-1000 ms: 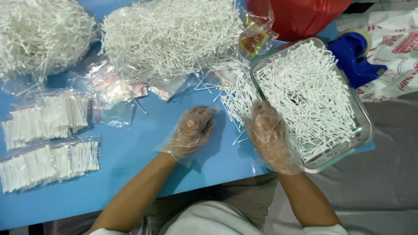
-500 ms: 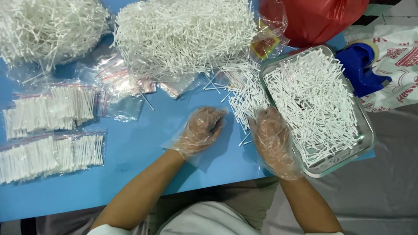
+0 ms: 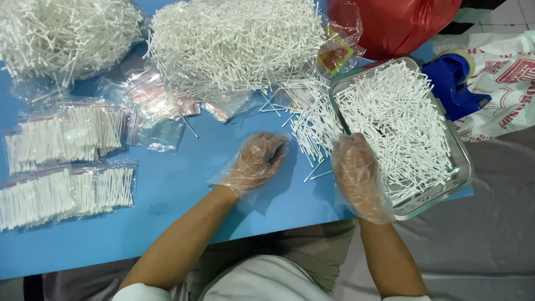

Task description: The person sorts cotton swabs on a table and places them into plastic bags by hand.

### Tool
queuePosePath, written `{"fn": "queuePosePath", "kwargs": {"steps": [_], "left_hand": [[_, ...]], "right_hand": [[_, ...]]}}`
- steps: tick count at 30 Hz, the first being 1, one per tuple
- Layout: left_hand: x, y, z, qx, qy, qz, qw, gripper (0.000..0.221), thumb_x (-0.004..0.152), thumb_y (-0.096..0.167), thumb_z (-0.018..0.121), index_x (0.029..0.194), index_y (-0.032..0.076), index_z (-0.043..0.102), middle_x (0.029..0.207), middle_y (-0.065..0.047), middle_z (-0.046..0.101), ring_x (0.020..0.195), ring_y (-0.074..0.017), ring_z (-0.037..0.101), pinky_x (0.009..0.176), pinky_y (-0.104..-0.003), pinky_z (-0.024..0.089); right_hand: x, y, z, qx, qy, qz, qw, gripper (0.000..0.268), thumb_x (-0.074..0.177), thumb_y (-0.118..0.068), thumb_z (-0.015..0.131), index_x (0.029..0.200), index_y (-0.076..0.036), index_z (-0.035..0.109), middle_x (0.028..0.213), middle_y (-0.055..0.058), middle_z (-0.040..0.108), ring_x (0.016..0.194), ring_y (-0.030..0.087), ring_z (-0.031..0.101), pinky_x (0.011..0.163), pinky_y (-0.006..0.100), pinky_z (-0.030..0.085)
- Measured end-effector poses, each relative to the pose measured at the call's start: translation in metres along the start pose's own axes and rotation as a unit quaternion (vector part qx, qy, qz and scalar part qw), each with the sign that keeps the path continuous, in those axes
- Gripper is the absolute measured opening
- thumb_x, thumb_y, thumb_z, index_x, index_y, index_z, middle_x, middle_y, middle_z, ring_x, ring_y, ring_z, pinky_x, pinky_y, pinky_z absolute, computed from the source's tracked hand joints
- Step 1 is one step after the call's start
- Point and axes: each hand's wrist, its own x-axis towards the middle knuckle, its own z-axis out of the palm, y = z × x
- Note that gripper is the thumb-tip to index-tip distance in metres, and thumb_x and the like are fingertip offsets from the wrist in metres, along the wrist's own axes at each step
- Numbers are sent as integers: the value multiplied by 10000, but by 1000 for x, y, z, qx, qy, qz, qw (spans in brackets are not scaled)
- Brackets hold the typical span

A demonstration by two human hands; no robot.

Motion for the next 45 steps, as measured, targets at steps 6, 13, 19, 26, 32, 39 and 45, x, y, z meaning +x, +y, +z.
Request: {"fn": "queuePosePath", "kwargs": {"steps": [6, 13, 19, 26, 32, 39, 45], "left_hand": [[-3, -1, 6, 31, 63, 49, 996, 207, 782, 23, 697, 976, 65, 755, 663, -86, 622, 673, -299, 663, 618, -377, 597], [-19, -3, 32, -6, 152, 43, 987, 134, 934, 193, 664, 964, 112, 766, 709, -53, 651, 668, -228, 661, 618, -288, 580], [-21, 2, 30, -287, -28, -282, 915, 363, 1009, 266, 596, 1247, 24, 722, 1009, -170, 780, 1003, -279, 759, 803, -345, 623], [-14, -13, 37, -317, 9, -383, 867, 286, 957, 399, 658, 1149, 225, 778, 915, -54, 778, 918, -202, 734, 827, -344, 585], [-21, -27, 46, -338, 34, -373, 863, 214, 944, 381, 684, 895, 194, 775, 709, -22, 693, 759, -143, 660, 747, -292, 552], [0, 1, 32, -275, 91, -383, 878, 343, 968, 320, 588, 954, 35, 779, 715, -188, 711, 800, -344, 729, 780, -455, 559], [-15, -23, 29, -419, 80, -332, 842, 258, 1032, 271, 565, 989, 63, 711, 887, -128, 762, 908, -221, 751, 837, -360, 622]], "right_hand": [[-1, 1, -10, 84, 50, -26, 995, 221, 944, -39, 737, 753, 30, 650, 696, 182, 569, 707, 416, 662, 576, 468, 514], [-5, -25, 7, 161, 106, -12, 981, 285, 990, -89, 720, 737, 1, 624, 716, 150, 555, 710, 376, 653, 597, 415, 504], [-8, -68, 10, 271, 84, -11, 959, 302, 1008, -100, 675, 730, 2, 612, 717, 155, 592, 712, 399, 658, 570, 421, 484], [-13, -90, 3, 320, 23, 0, 947, 372, 1009, -138, 656, 677, -14, 545, 655, 163, 551, 664, 374, 641, 563, 398, 462], [-21, -78, 14, 407, -46, 49, 911, 448, 1024, -212, 664, 626, -71, 515, 595, 58, 468, 600, 143, 483, 541, 326, 375], [-14, -78, 3, 442, -61, 96, 890, 477, 1037, -236, 676, 611, -113, 501, 591, 0, 438, 610, 100, 410, 535, 285, 333], [0, -80, 12, 457, -72, 127, 877, 483, 1041, -292, 694, 621, -85, 577, 526, 68, 533, 527, 137, 449, 496, 309, 356]]}}
